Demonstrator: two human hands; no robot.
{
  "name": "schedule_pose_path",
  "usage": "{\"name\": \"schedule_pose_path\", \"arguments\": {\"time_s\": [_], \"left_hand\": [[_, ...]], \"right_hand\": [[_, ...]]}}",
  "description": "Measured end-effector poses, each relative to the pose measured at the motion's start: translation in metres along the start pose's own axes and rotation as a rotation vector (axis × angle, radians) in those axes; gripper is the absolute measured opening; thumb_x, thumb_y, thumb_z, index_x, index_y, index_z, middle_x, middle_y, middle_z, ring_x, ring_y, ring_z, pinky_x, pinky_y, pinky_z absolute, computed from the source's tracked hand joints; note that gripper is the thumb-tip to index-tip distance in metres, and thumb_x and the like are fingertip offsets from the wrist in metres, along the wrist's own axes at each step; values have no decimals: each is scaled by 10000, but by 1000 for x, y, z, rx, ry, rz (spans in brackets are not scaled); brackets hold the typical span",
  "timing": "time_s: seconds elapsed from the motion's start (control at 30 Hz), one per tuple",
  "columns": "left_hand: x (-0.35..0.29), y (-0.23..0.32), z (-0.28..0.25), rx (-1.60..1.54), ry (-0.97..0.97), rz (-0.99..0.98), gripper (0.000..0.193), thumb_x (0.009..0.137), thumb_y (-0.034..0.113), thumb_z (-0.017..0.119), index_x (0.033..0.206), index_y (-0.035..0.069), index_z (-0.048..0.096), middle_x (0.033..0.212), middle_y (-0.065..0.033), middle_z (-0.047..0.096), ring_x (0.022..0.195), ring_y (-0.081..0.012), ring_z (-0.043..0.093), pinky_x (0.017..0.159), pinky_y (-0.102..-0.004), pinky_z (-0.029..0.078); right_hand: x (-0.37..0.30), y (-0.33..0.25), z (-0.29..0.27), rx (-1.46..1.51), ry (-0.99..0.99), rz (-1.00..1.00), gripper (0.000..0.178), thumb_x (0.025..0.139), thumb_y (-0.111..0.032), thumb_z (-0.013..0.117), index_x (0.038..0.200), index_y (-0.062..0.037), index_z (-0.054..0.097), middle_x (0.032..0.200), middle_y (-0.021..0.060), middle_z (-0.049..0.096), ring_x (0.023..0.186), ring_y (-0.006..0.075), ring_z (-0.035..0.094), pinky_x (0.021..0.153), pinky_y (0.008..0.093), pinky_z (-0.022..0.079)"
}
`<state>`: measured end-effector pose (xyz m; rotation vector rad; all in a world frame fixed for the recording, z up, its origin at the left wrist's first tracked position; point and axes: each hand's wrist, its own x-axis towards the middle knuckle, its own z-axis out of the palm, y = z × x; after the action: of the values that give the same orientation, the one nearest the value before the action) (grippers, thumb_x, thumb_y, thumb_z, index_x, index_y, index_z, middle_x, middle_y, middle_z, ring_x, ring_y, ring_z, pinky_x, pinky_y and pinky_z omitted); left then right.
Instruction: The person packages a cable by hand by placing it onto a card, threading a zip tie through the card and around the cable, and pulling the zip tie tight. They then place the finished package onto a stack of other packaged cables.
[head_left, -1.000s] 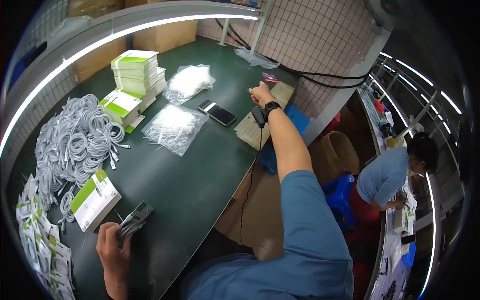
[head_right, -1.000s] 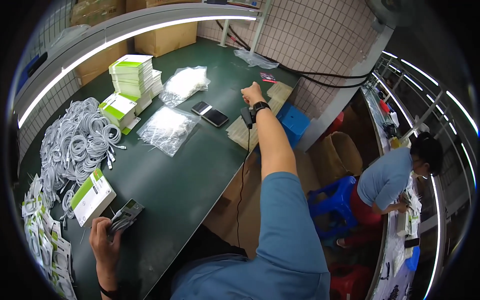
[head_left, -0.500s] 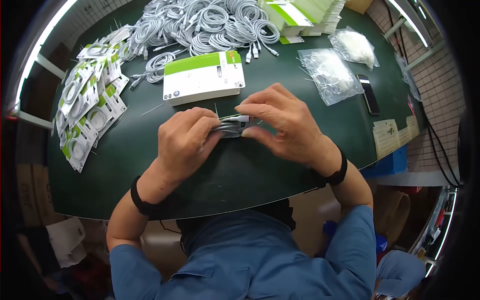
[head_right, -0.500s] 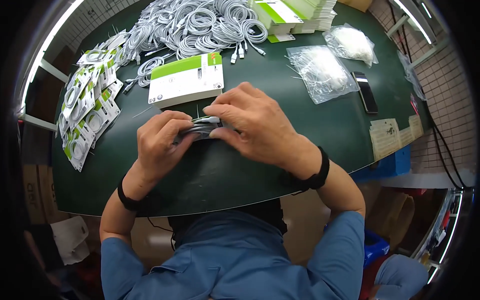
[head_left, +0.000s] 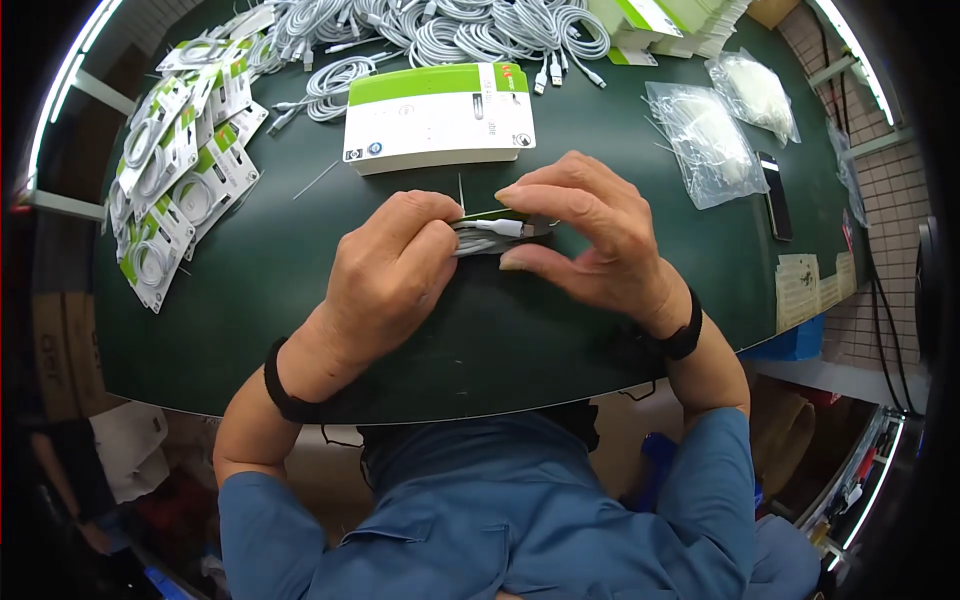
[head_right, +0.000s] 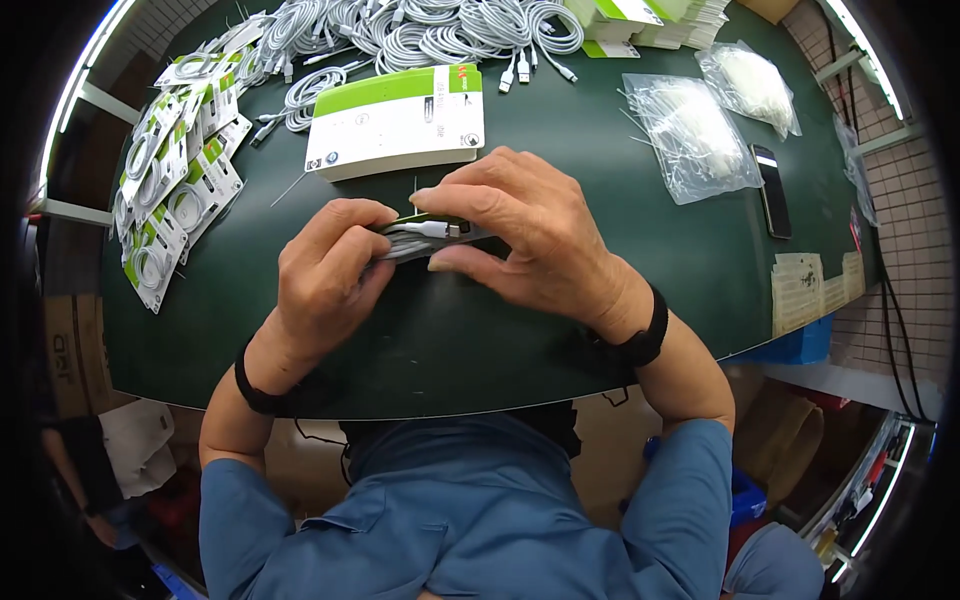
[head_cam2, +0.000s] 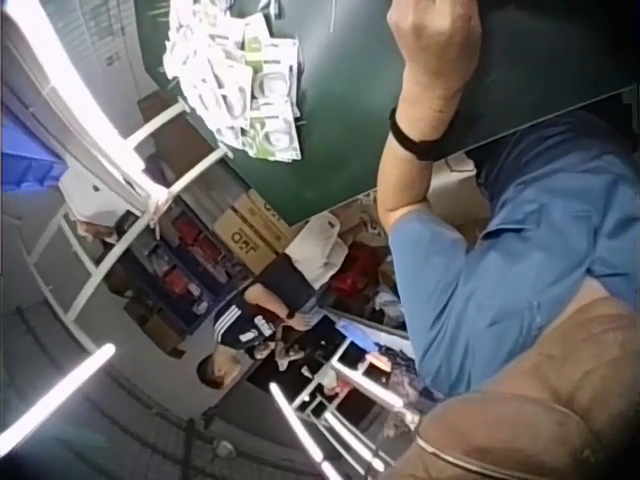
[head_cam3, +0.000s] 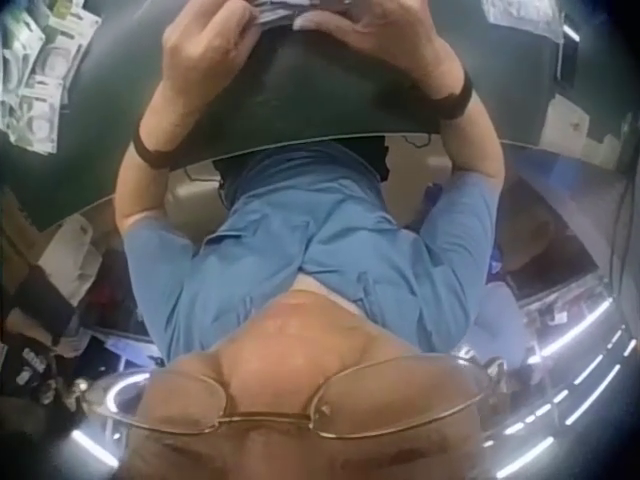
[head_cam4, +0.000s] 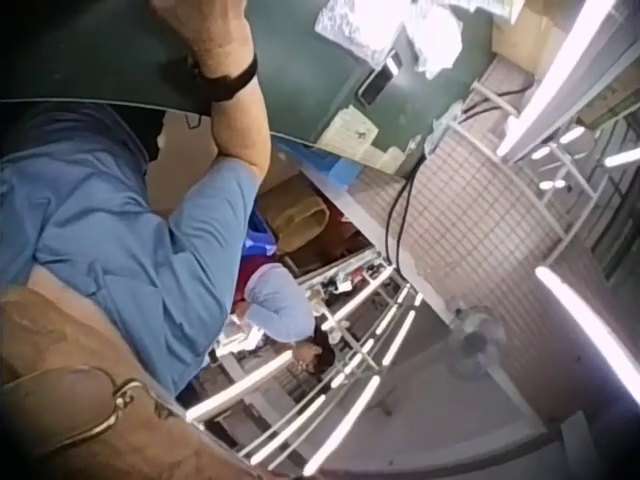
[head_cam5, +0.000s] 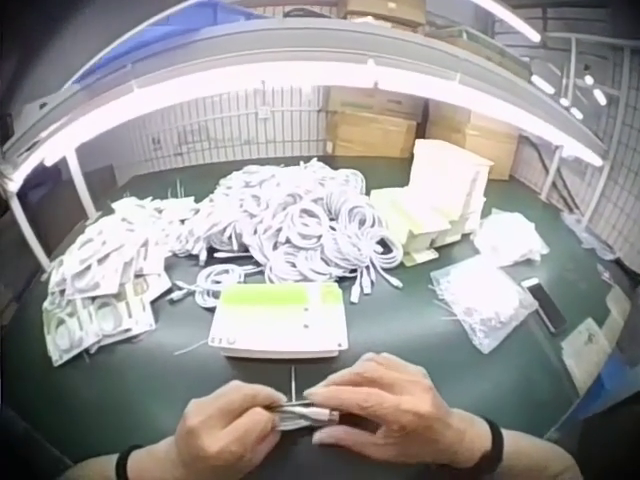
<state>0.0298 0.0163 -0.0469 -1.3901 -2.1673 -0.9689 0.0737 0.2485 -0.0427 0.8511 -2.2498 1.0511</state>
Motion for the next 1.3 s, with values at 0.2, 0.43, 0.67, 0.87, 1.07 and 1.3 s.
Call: {"name": "schedule_pose_path", "arguments": {"time_s": [0.2,0.43,0.67,0.87,1.07,1.3], "left_hand": [[1,-2,2,6,7,-18,205,689,-93,695,838,-3,588,949,-128,640,821,-287,664,661,-366,562],[3,-1,0,11,8,-10,247,692,-87,711,913,-6,637,952,-128,648,828,-287,672,678,-362,567],[0,-6,-4,87,-7,90,253,703,-60,738,944,-16,672,963,-145,668,811,-288,691,681,-353,584],[0,-9,-1,138,17,157,259,707,-61,740,958,-46,680,959,-158,663,781,-278,690,641,-343,578],[0,-8,1,115,-5,144,234,705,-74,729,929,-59,663,949,-151,644,754,-269,670,624,-339,562],[0,-12,1,111,-9,163,208,708,-83,718,900,-58,640,942,-143,627,737,-258,652,611,-337,550]], "right_hand": [[-1,8,5,-33,30,-28,279,709,-12,847,954,-71,727,919,80,692,774,220,642,641,324,525],[-9,18,11,-1,47,54,254,710,-3,842,924,-66,719,900,69,685,751,206,630,610,313,518],[-11,20,12,-33,56,-3,272,691,-21,853,920,-74,716,881,60,675,708,199,604,585,308,489],[-13,21,12,-116,63,-96,285,678,-50,851,929,-91,722,868,51,666,663,186,579,559,300,445],[-13,21,10,-137,53,-116,287,676,-63,843,935,-102,727,866,49,665,647,178,570,549,293,425],[-13,21,13,-151,71,-133,294,668,-73,845,935,-109,727,866,47,665,633,175,563,544,289,414]]}}
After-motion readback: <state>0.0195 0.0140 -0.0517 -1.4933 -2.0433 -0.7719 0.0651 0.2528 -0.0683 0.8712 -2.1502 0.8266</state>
